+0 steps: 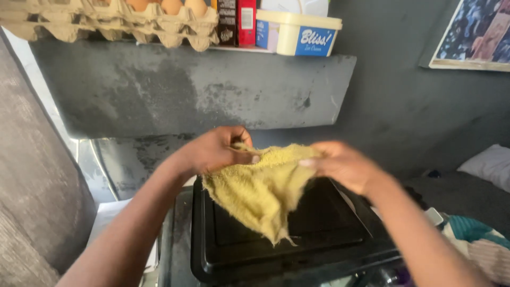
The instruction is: The recorder cleans the metal rack and drip tray of a small electric oven using a yellow cloth.
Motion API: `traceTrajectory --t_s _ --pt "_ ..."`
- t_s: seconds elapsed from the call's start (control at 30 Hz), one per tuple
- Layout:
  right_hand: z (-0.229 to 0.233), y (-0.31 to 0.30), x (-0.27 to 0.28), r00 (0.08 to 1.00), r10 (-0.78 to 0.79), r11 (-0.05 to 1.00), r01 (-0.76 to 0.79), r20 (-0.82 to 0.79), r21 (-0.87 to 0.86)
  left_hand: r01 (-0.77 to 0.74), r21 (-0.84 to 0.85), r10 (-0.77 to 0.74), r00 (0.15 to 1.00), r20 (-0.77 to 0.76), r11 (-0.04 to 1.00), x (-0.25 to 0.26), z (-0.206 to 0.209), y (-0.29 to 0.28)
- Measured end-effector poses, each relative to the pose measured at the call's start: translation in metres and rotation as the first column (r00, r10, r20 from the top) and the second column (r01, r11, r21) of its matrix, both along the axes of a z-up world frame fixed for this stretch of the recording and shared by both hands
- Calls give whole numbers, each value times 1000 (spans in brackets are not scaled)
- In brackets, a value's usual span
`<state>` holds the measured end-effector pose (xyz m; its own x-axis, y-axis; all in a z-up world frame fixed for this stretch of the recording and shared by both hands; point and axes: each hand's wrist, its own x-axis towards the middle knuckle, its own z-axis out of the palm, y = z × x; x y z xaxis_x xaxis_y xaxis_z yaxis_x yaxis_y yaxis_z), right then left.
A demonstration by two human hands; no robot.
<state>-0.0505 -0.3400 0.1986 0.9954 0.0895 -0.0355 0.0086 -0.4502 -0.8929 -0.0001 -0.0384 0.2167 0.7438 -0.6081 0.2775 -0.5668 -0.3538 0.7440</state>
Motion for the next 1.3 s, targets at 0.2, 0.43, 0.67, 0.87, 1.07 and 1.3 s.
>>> traceTrajectory --t_s 0.2,0.43,0.67,0.87,1.07,1.3 --pt "54 -30 25 979 22 996 -4 202 -90 -10 245 14 1000 -17 969 19 47 4" --pt "97 -60 57 924 -132 990 108 358 87 -294 243 173 891 420 924 56 92 -3" --pt "62 -93 25 942 -15 999 -2 335 52 -201 165 140 937 321 966 19 75 11" --pt "-67 -98 -31 933 195 963 -240 -303 -120 128 442 -206 969 133 888 -24 -59 23" --pt "-101 -52 -46 960 232 968 -244 -155 -66 230 433 -277 960 47 872 -35 -65 22" --pt "-103 0 -72 978 191 804 -206 -86 -558 189 509 -152 982 -114 840 -39 -59 30"
